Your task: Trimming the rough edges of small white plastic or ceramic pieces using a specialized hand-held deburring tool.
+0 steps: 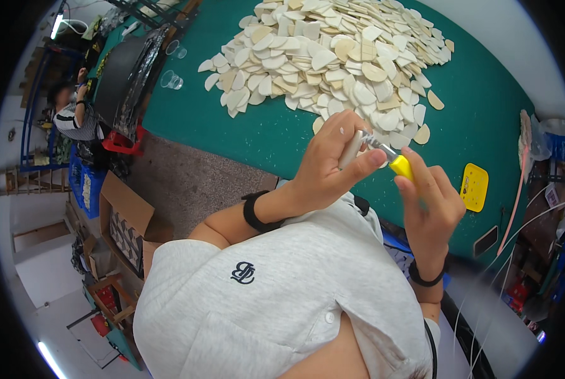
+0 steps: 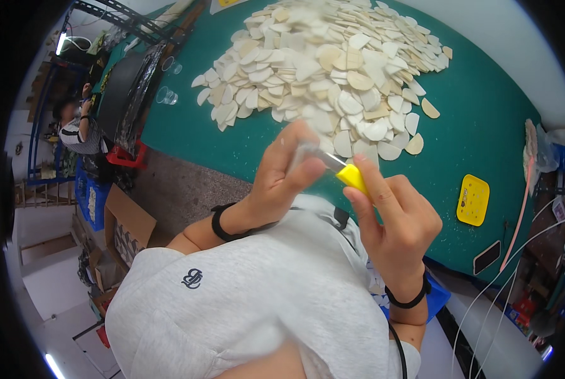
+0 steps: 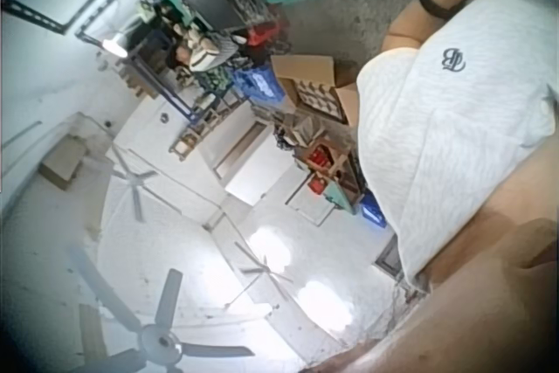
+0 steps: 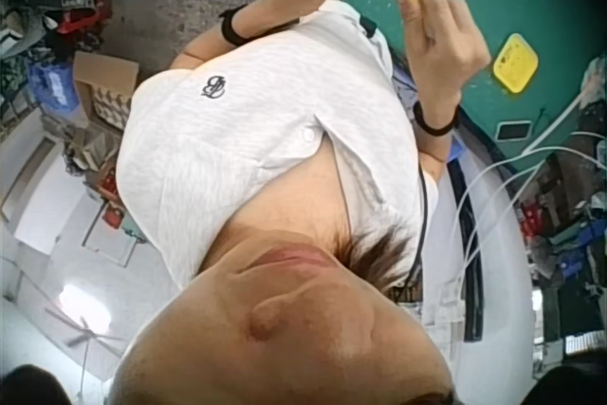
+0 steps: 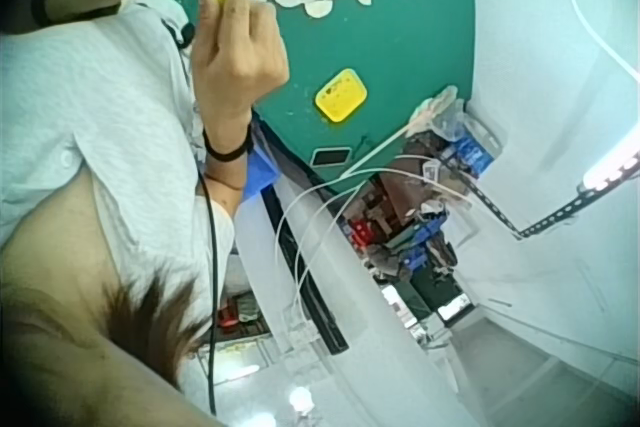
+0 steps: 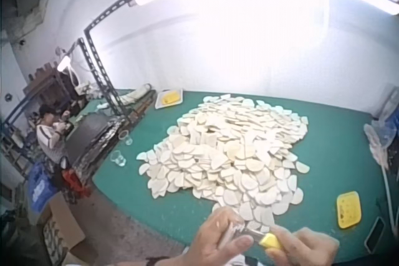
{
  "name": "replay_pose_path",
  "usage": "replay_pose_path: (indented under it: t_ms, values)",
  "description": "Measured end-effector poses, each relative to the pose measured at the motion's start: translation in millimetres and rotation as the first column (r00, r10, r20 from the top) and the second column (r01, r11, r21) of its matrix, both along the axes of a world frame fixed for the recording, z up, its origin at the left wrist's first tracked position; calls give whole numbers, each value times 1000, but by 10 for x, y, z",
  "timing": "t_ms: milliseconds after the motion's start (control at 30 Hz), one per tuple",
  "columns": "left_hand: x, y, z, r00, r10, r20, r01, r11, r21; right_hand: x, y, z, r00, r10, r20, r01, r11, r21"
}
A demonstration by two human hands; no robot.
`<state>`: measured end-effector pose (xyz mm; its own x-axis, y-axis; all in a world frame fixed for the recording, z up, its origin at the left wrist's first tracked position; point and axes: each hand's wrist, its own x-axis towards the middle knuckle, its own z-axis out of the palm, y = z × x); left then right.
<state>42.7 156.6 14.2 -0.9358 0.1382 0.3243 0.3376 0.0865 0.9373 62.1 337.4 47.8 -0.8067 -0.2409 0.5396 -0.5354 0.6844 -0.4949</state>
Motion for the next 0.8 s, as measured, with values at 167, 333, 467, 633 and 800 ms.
replay_pose_path:
  t_ms: [167,333,467,633,800]
  values:
    - [-3,-26,0,999,-19,27,19,1000,0,18,-21,17,998,54,19,-55,998,33]
    - [2,-9,-4,999,-12,38,11,1000,23,24,-24,27,998,53,16,-54,997,57]
    - [3,-15,-26,1000,-1,23,1,1000,8,26,-28,35,999,51,7,-51,996,72]
    - [28,-12,-22,998,-2,65,0,999,33,27,-31,27,999,37,7,-37,996,85]
    - [5,-28,-30,999,16,30,-16,1000,2,24,-40,22,1000,25,-5,-25,995,95]
